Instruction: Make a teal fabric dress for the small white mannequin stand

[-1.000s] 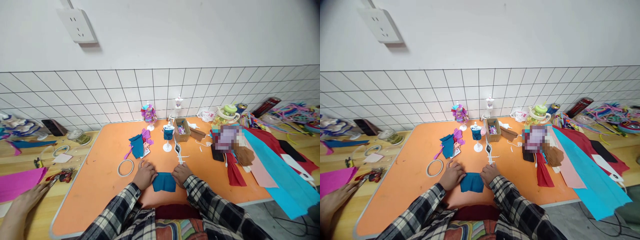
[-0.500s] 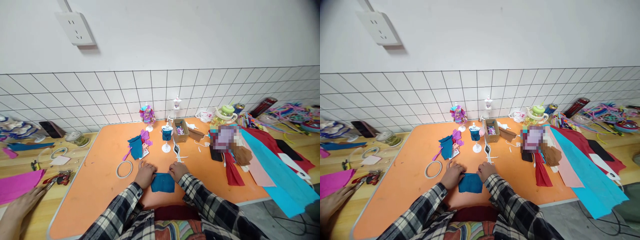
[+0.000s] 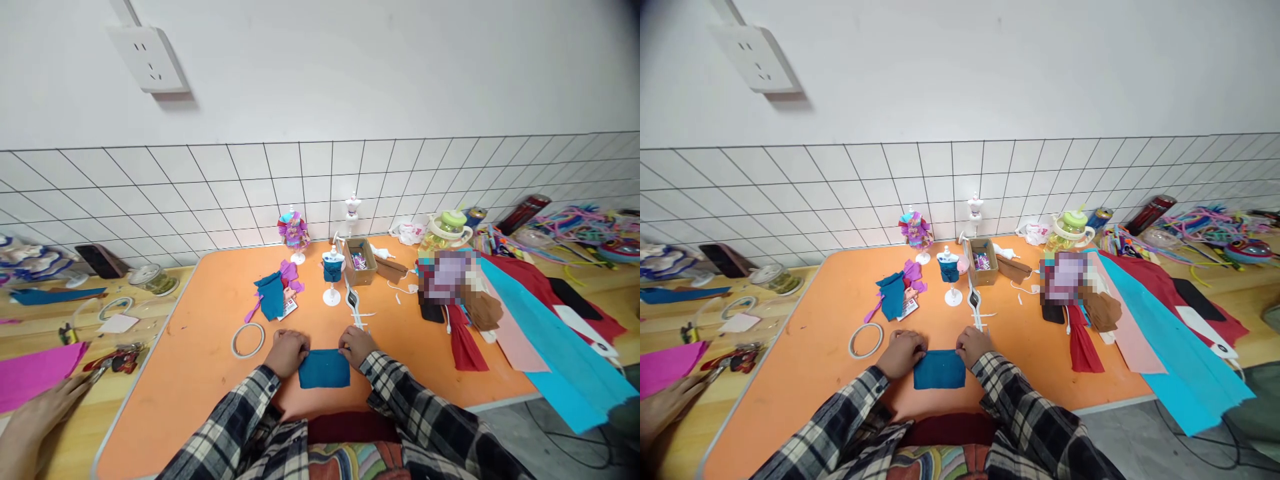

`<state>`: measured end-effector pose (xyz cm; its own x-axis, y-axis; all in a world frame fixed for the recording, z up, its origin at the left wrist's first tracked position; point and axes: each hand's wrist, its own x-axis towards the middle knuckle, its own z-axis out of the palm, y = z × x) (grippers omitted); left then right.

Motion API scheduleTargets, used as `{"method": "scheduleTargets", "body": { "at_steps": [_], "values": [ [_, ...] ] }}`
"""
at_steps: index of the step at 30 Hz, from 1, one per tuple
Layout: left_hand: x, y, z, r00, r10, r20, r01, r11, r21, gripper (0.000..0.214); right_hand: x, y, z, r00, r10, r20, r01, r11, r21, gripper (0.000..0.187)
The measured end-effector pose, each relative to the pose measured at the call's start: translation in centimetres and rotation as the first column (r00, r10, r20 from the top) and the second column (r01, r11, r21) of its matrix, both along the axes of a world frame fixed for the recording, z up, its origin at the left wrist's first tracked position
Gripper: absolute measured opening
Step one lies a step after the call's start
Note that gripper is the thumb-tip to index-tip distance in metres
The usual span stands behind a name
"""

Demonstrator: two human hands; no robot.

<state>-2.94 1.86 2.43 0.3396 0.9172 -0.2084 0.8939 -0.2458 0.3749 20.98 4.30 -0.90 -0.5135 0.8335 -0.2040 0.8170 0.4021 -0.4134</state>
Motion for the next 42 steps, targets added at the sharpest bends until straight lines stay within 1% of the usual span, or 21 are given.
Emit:
{"method": "scheduleTargets", "body": {
  "at_steps": [4, 8, 11, 16, 20, 23, 27, 31, 33, 34, 37, 39, 42],
  "values": [
    [-0.1, -0.1, 0.0, 1.000, -0.008, 0.002, 0.008, 1.000, 0.017, 0.010, -0.1, 0.1, -0.4, 0.998, 0.060, 0.002, -0.060, 0.998, 0.031, 0.011],
    [-0.3, -0.2, 0.0, 1.000, -0.017, 0.001, 0.017, 0.998, 0.055, 0.013, 0.0, 0.6, -1.2, 0.995, 0.099, 0.021, -0.100, 0.993, 0.054, 0.013],
    [-0.5, -0.2, 0.0, 0.999, -0.039, -0.002, 0.039, 0.996, 0.086, 0.013, 0.3, 1.0, -1.8, 0.992, 0.122, 0.027, -0.123, 0.990, 0.070, 0.019],
    [-0.6, -0.2, -0.2, 0.995, -0.094, -0.024, 0.097, 0.984, 0.147, 0.017, 0.8, 1.1, -2.3, 0.981, 0.192, 0.033, -0.195, 0.974, 0.117, 0.024],
    [-0.7, -0.4, -0.5, 0.987, -0.148, -0.058, 0.156, 0.968, 0.197, 0.023, 1.2, 0.8, -2.7, 0.975, 0.218, 0.045, -0.222, 0.962, 0.161, 0.029],
    [-0.8, -0.5, -0.7, 0.978, -0.190, -0.090, 0.206, 0.952, 0.225, 0.024, 1.3, 0.7, -3.0, 0.970, 0.238, 0.044, -0.242, 0.952, 0.186, 0.031],
    [-0.8, -0.5, -0.9, 0.961, -0.243, -0.132, 0.270, 0.928, 0.258, 0.022, 1.3, 0.6, -2.9, 0.962, 0.270, 0.040, -0.272, 0.941, 0.202, 0.034],
    [-0.8, -0.6, -1.0, 0.936, -0.317, -0.155, 0.349, 0.896, 0.274, 0.014, 1.3, 0.4, -1.9, 0.958, 0.286, 0.028, -0.285, 0.937, 0.200, 0.025],
    [-0.9, -0.7, -1.0, 0.923, -0.347, -0.164, 0.382, 0.876, 0.296, 0.008, 1.2, 0.3, -1.2, 0.965, 0.262, 0.024, -0.262, 0.947, 0.188, 0.022],
    [-0.9, -0.7, -1.1, 0.919, -0.355, -0.170, 0.392, 0.865, 0.312, 0.009, 1.1, 0.4, -0.9, 0.973, 0.230, 0.026, -0.231, 0.957, 0.178, 0.019],
    [-1.2, -0.9, -1.4, 0.913, -0.363, -0.189, 0.408, 0.841, 0.355, 0.017, 0.4, 0.7, -0.4, 0.995, 0.081, 0.053, -0.088, 0.987, 0.136, 0.021],
    [-1.4, -1.0, -1.6, 0.910, -0.365, -0.197, 0.413, 0.835, 0.363, 0.018, -0.1, 0.9, -0.2, 0.997, 0.004, 0.073, -0.012, 0.995, 0.104, 0.021],
    [-1.6, -1.3, -1.8, 0.911, -0.358, -0.206, 0.412, 0.828, 0.381, 0.018, -0.8, 1.0, 0.1, 0.994, -0.035, 0.101, 0.028, 0.997, 0.071, 0.017]
  ]
}}
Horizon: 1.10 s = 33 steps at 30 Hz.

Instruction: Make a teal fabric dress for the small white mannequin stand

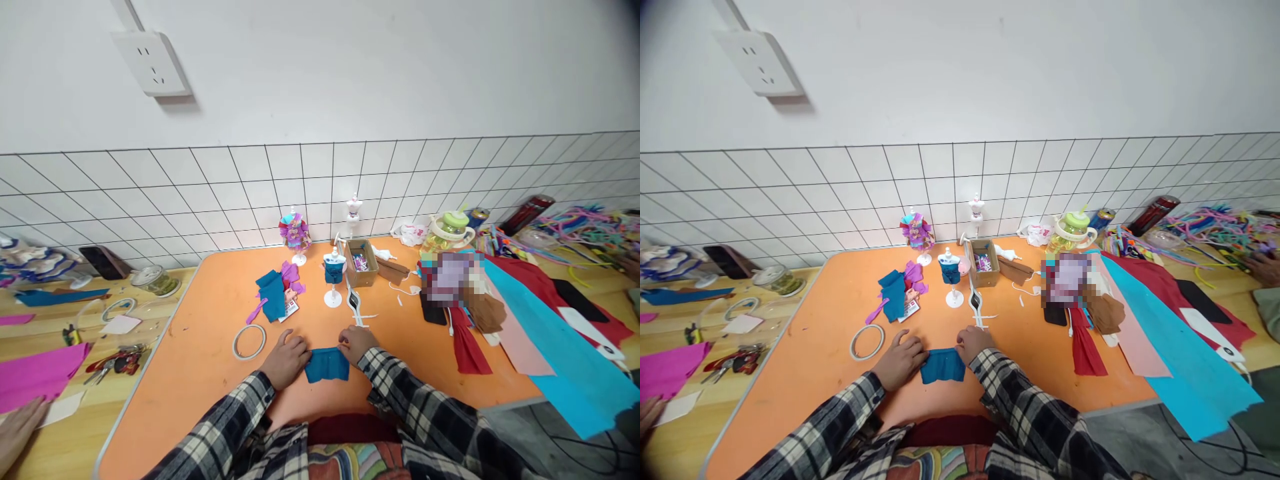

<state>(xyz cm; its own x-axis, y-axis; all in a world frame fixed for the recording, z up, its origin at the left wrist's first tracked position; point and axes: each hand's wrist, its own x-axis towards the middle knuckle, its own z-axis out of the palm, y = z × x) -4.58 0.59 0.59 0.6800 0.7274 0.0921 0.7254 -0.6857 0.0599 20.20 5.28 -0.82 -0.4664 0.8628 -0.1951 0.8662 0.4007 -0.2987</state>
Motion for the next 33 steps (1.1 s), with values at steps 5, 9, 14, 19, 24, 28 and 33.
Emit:
{"method": "scheduleTargets", "body": {
  "at_steps": [5, 9, 14, 19, 24, 28, 33],
  "values": [
    [-1.1, -0.4, -0.4, 1.000, 0.027, 0.013, -0.027, 1.000, 0.002, 0.025, -0.5, -0.4, 0.4, 0.996, 0.082, 0.042, -0.081, 0.997, -0.018, 0.010],
    [-1.9, -0.8, -0.1, 0.995, 0.081, 0.064, -0.079, 0.996, -0.040, 0.033, -0.8, -0.8, 0.9, 0.988, 0.130, 0.080, -0.129, 0.991, -0.017, 0.014],
    [0.0, -0.4, 2.8, 0.910, 0.332, 0.249, -0.297, 0.940, -0.167, 0.041, -1.5, -1.4, 2.8, 0.982, 0.175, 0.073, -0.173, 0.984, -0.030, 0.014],
    [3.4, 0.9, 5.1, 0.886, 0.365, 0.287, -0.203, 0.860, -0.468, 0.038, -1.9, -1.6, 5.5, 0.979, 0.204, 0.024, -0.203, 0.979, -0.029, 0.013],
    [4.5, 1.4, 4.9, 0.895, 0.364, 0.260, -0.165, 0.808, -0.565, 0.020, -1.7, -1.5, 6.8, 0.984, 0.175, -0.014, -0.175, 0.983, -0.058, 0.009],
    [4.2, 1.3, 4.7, 0.888, 0.392, 0.241, -0.173, 0.769, -0.615, 0.019, -1.3, -1.4, 6.8, 0.987, 0.153, -0.058, -0.158, 0.984, -0.084, 0.007],
    [3.9, 1.3, 4.2, 0.863, 0.457, 0.216, -0.215, 0.718, -0.662, 0.012, -0.8, -1.1, 6.8, 0.978, 0.126, -0.164, -0.144, 0.984, -0.102, 0.013]
  ]
}}
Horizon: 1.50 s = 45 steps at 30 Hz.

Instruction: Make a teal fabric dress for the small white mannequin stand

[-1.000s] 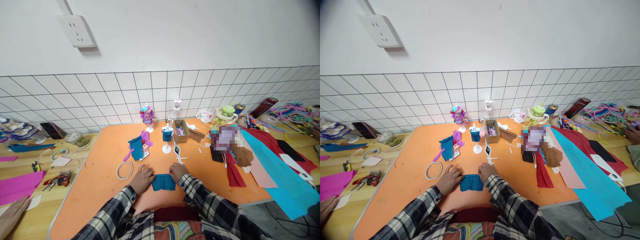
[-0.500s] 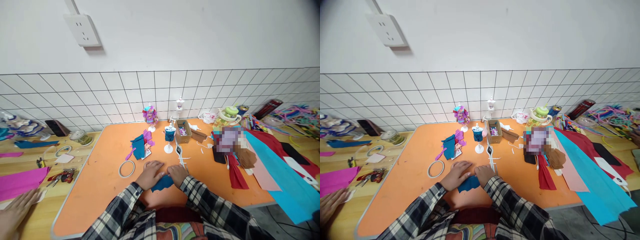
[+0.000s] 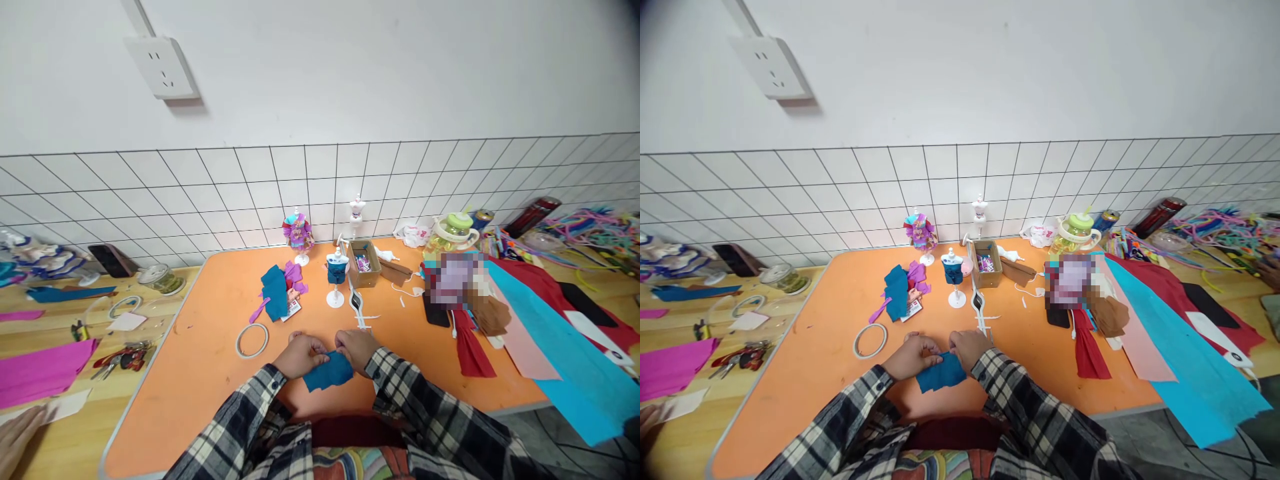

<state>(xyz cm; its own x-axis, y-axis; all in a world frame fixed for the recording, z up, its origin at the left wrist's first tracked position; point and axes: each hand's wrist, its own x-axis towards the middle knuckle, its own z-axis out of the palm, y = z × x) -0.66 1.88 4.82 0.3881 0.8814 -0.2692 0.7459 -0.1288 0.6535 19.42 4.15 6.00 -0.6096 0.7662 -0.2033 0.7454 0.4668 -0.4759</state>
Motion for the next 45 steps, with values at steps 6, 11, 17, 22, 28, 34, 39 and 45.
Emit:
{"method": "scheduleTargets", "body": {
  "at_steps": [6, 11, 17, 22, 28, 34, 39, 45],
  "values": [
    [0.1, 0.0, -0.3, 0.999, 0.045, 0.031, -0.045, 0.999, -0.002, 0.014, 0.0, 0.1, -0.9, 0.985, -0.022, -0.171, 0.013, 0.998, -0.057, 0.039],
    [-0.4, 0.2, -0.1, 0.998, 0.049, 0.044, -0.049, 0.999, 0.000, 0.016, 0.2, 0.4, -1.9, 0.974, -0.168, -0.151, 0.152, 0.982, -0.113, 0.020],
    [-1.2, 0.2, -0.2, 0.996, 0.078, 0.045, -0.077, 0.997, -0.025, 0.018, 1.3, 1.1, -1.8, 0.961, -0.238, -0.144, 0.215, 0.964, -0.157, 0.018],
    [-1.7, 0.0, 0.0, 0.993, 0.104, 0.062, -0.099, 0.993, -0.070, 0.017, 2.0, 1.7, -2.1, 0.962, -0.233, -0.145, 0.203, 0.960, -0.192, 0.016],
    [-2.9, -0.4, -0.3, 0.978, 0.144, 0.154, -0.118, 0.979, -0.167, 0.027, 2.8, 2.7, -2.8, 0.964, -0.199, -0.174, 0.163, 0.966, -0.202, 0.015],
    [-2.7, -0.9, -1.8, 0.929, 0.274, 0.247, -0.205, 0.940, -0.274, 0.029, 2.3, 3.8, -1.9, 0.949, -0.218, -0.228, 0.204, 0.975, -0.084, 0.022],
    [-2.1, -1.4, -3.4, 0.810, 0.493, 0.317, -0.379, 0.853, -0.359, 0.042, -0.6, 0.2, -1.5, 0.921, -0.174, -0.349, 0.245, 0.954, 0.171, 0.041],
    [-0.3, -2.9, -5.2, 0.673, 0.667, 0.319, -0.489, 0.725, -0.485, 0.046, -3.4, -3.7, -3.1, 0.967, 0.149, -0.206, -0.072, 0.938, 0.340, 0.042]
  ]
}}
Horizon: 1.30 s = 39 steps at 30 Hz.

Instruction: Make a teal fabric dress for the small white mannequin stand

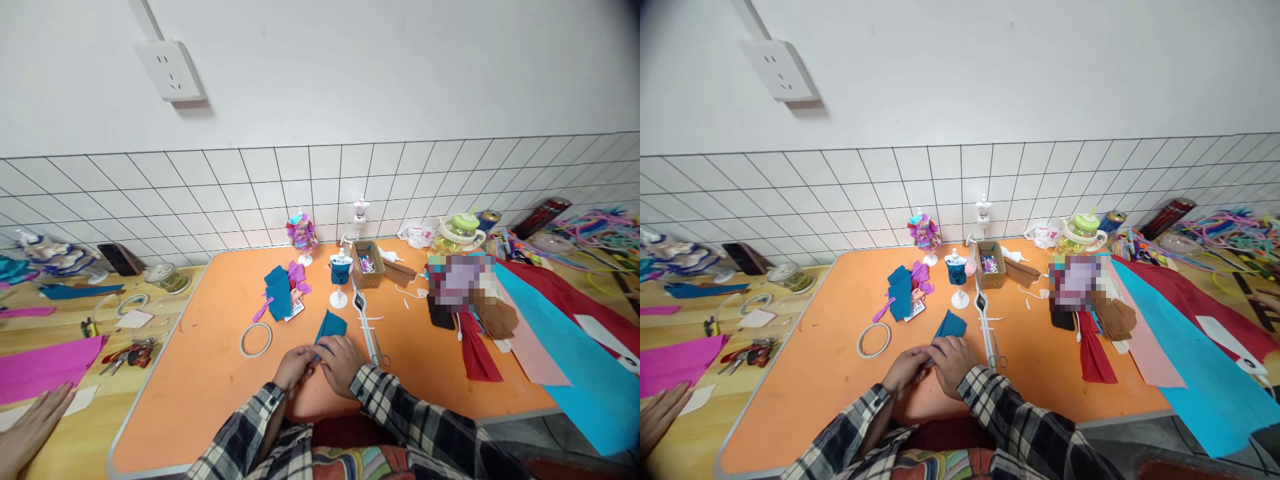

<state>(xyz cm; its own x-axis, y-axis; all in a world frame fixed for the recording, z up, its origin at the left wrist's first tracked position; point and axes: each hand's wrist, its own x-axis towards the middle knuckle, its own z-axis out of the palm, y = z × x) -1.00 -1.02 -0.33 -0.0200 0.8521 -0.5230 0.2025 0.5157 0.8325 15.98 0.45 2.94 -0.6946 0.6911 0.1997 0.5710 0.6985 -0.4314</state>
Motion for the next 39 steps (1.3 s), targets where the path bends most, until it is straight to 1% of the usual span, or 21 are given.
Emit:
{"method": "scheduleTargets", "body": {
  "at_steps": [3, 7, 10, 13, 15, 16, 18, 20, 21, 22, 24, 26, 28, 29, 30, 33, 35, 39],
  "values": [
    [0.9, -0.5, -0.5, 0.999, 0.032, 0.004, -0.032, 0.999, -0.003, 0.039, 0.0, 0.4, -0.9, 0.995, 0.044, 0.087, -0.047, 0.998, 0.033, 0.035],
    [1.6, -0.6, -1.2, 0.998, 0.019, -0.064, -0.017, 0.999, 0.032, 0.041, 0.4, 1.0, -2.1, 0.981, 0.060, 0.183, -0.059, 0.998, -0.014, 0.036],
    [1.2, -0.6, -1.2, 0.983, -0.042, -0.176, 0.058, 0.995, 0.084, 0.041, 0.7, 1.0, -3.0, 0.972, 0.075, 0.222, -0.066, 0.997, -0.046, 0.036],
    [-0.1, -0.9, -0.4, 0.932, -0.121, -0.341, 0.192, 0.964, 0.183, 0.037, 1.4, 0.9, -3.7, 0.971, 0.084, 0.225, -0.073, 0.996, -0.055, 0.032],
    [-1.2, -1.1, 0.4, 0.875, -0.152, -0.460, 0.303, 0.913, 0.274, 0.031, 2.0, 0.7, -4.1, 0.972, 0.088, 0.219, -0.077, 0.995, -0.060, 0.031],
    [-1.6, -1.2, 0.8, 0.842, -0.174, -0.510, 0.373, 0.871, 0.320, 0.025, 2.3, 0.7, -4.2, 0.973, 0.091, 0.213, -0.080, 0.995, -0.061, 0.032],
    [-2.0, -1.4, 1.2, 0.771, -0.254, -0.584, 0.537, 0.752, 0.382, 0.022, 2.8, 0.5, -4.6, 0.975, 0.097, 0.198, -0.086, 0.994, -0.062, 0.032],
    [-1.8, -1.5, 1.1, 0.690, -0.345, -0.637, 0.681, 0.607, 0.409, 0.022, 3.2, 0.5, -5.1, 0.977, 0.104, 0.187, -0.094, 0.994, -0.062, 0.031],
    [-1.6, -1.5, 0.8, 0.650, -0.378, -0.659, 0.733, 0.540, 0.414, 0.021, 3.3, 0.5, -5.4, 0.978, 0.107, 0.181, -0.097, 0.993, -0.061, 0.031],
    [-1.4, -1.5, 0.5, 0.617, -0.399, -0.678, 0.770, 0.483, 0.416, 0.021, 3.5, 0.6, -5.6, 0.979, 0.109, 0.170, -0.100, 0.993, -0.060, 0.031],
    [-1.0, -1.6, -0.3, 0.569, -0.412, -0.712, 0.814, 0.407, 0.415, 0.021, 3.8, 0.7, -5.9, 0.983, 0.119, 0.136, -0.112, 0.992, -0.059, 0.032],
    [-0.9, -1.6, -0.8, 0.517, -0.381, -0.767, 0.850, 0.337, 0.405, 0.022, 4.0, 0.8, -5.9, 0.987, 0.127, 0.099, -0.122, 0.991, -0.052, 0.032],
    [-1.0, -1.7, -1.0, 0.467, -0.322, -0.823, 0.879, 0.271, 0.393, 0.024, 3.9, 0.9, -5.4, 0.994, 0.076, 0.076, -0.075, 0.997, -0.023, 0.033],
    [-1.0, -1.7, -1.0, 0.453, -0.297, -0.840, 0.887, 0.248, 0.391, 0.025, 3.8, 0.8, -5.0, 0.997, 0.038, 0.069, -0.038, 0.999, -0.001, 0.035],
    [-1.1, -1.8, -1.0, 0.452, -0.280, -0.847, 0.887, 0.240, 0.394, 0.026, 3.5, 0.9, -4.6, 0.998, 0.000, 0.063, -0.001, 1.000, 0.021, 0.038],
    [-1.0, -1.9, -0.9, 0.485, -0.268, -0.832, 0.868, 0.269, 0.419, 0.028, 2.4, 1.3, -3.7, 0.993, -0.074, 0.090, 0.069, 0.996, 0.056, 0.047],
    [-0.9, -2.0, -1.1, 0.492, -0.266, -0.829, 0.863, 0.273, 0.425, 0.024, 1.9, 2.0, -3.5, 0.983, -0.118, 0.142, 0.113, 0.993, 0.042, 0.048],
    [-0.8, -2.1, -1.5, 0.481, -0.257, -0.838, 0.872, 0.243, 0.426, 0.025, 1.8, 3.9, -3.8, 0.952, -0.203, 0.231, 0.209, 0.978, -0.003, 0.046]
  ]
}}
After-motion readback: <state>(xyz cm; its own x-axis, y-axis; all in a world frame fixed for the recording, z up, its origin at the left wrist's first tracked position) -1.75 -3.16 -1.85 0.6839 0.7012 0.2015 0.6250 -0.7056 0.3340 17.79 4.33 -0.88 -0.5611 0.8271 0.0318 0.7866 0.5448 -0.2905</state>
